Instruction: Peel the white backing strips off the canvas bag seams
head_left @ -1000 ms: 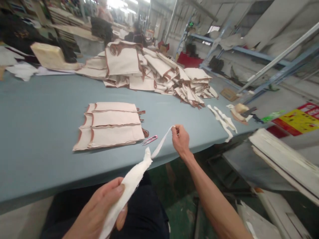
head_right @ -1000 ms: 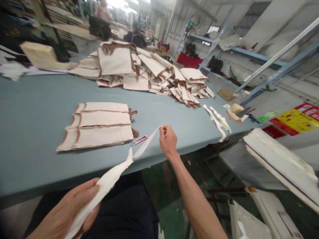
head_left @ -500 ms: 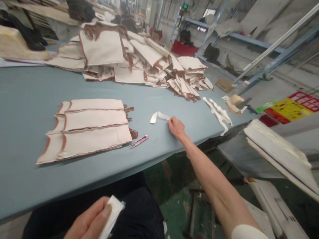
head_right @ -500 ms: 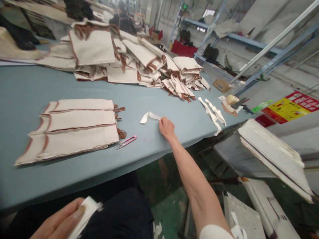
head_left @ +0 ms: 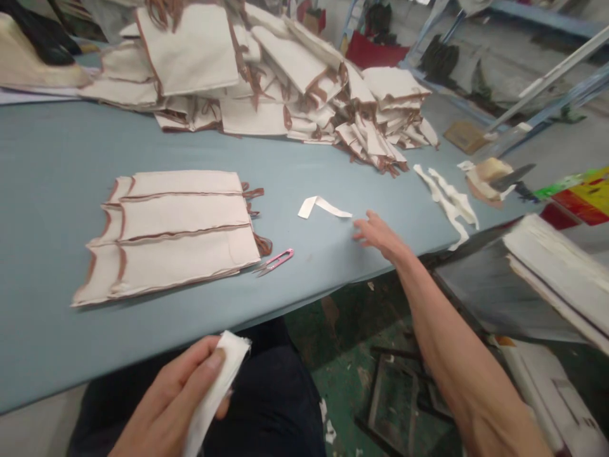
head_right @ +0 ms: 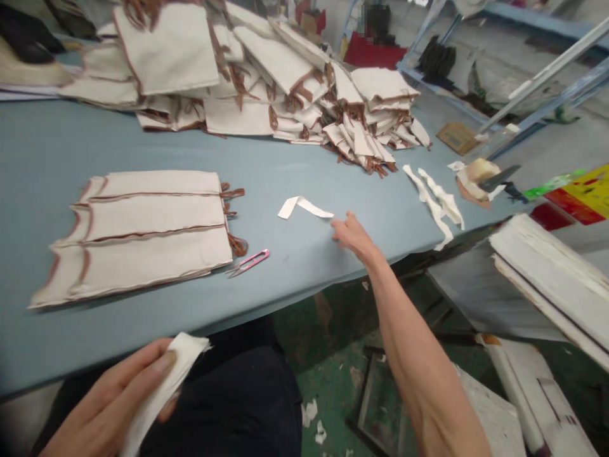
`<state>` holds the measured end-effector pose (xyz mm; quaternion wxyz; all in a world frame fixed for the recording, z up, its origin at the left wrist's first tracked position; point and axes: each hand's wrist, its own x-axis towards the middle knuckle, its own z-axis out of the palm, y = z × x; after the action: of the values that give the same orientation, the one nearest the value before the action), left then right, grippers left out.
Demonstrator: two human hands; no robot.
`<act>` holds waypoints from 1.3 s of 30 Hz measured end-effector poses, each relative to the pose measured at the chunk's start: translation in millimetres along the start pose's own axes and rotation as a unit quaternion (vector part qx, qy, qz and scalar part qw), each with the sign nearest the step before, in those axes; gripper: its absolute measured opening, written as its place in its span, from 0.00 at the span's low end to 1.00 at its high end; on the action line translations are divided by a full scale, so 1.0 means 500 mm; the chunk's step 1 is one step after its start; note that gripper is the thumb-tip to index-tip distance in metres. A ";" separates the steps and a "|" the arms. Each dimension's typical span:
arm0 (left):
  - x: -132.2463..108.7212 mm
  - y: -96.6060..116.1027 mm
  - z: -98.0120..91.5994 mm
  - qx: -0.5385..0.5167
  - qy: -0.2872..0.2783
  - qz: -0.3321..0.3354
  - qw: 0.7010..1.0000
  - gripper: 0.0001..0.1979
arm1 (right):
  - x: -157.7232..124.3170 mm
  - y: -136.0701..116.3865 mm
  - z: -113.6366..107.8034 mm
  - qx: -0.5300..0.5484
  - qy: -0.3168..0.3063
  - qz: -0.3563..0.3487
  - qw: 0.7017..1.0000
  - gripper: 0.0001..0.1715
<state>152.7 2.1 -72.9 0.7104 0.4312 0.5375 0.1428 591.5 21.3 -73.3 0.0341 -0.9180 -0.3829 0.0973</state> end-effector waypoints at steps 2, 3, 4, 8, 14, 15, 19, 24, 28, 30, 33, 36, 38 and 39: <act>0.001 0.016 0.014 -0.004 -0.018 0.015 1.000 0.25 | -0.032 0.011 0.005 -0.014 0.004 0.012 1.000 0.33; 0.002 0.024 0.020 -0.019 -0.027 0.009 0.999 0.26 | -0.050 0.015 0.010 -0.020 0.009 0.017 1.000 0.35; 0.003 0.031 0.024 -0.043 -0.034 0.002 0.998 0.26 | -0.068 0.017 0.016 -0.024 0.012 0.018 0.999 0.37; -0.002 0.055 0.028 -0.143 -0.041 0.021 0.989 0.24 | -0.136 0.017 0.042 -0.003 0.035 0.003 0.999 0.42; -0.016 0.083 0.031 -0.277 0.006 -0.044 0.960 0.15 | -0.245 -0.002 0.086 0.101 0.108 -0.006 0.989 0.44; -0.017 0.089 0.033 -0.293 0.026 -0.061 0.954 0.16 | -0.272 -0.011 0.093 0.106 0.138 -0.016 0.985 0.45; -0.017 0.107 0.039 -0.361 0.070 -0.086 0.926 0.15 | -0.407 -0.079 0.110 0.178 0.163 -0.081 0.967 0.34; -0.016 0.107 0.046 -0.408 0.075 -0.072 0.907 0.13 | -0.555 -0.198 0.093 0.390 -0.017 -0.212 0.896 0.10; -0.024 0.101 0.056 -0.398 0.109 -0.041 0.910 0.13 | -0.601 -0.256 0.076 0.453 -0.022 -0.253 0.855 0.08; -0.028 0.094 0.059 -0.392 0.111 -0.032 0.913 0.14 | -0.608 -0.272 0.073 0.450 -0.023 -0.263 0.853 0.09; -0.031 0.077 0.058 -0.383 0.096 0.001 0.919 0.13 | -0.610 -0.289 0.077 0.443 -0.035 -0.249 0.860 0.07; -0.033 0.056 0.052 -0.380 0.095 0.063 0.918 0.10 | -0.608 -0.304 0.090 0.454 -0.064 -0.223 0.860 0.07; -0.032 0.045 0.047 -0.380 0.093 0.097 0.915 0.11 | -0.603 -0.309 0.098 0.457 -0.067 -0.219 0.860 0.10; -0.030 0.041 0.045 -0.376 0.090 0.109 0.916 0.13 | -0.599 -0.310 0.101 0.450 -0.053 -0.225 0.863 0.11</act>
<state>172.0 -6.3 -46.5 0.7489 0.1733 0.4557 0.4489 267.3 -83.0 -55.9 0.4442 -0.6852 -0.4949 0.2970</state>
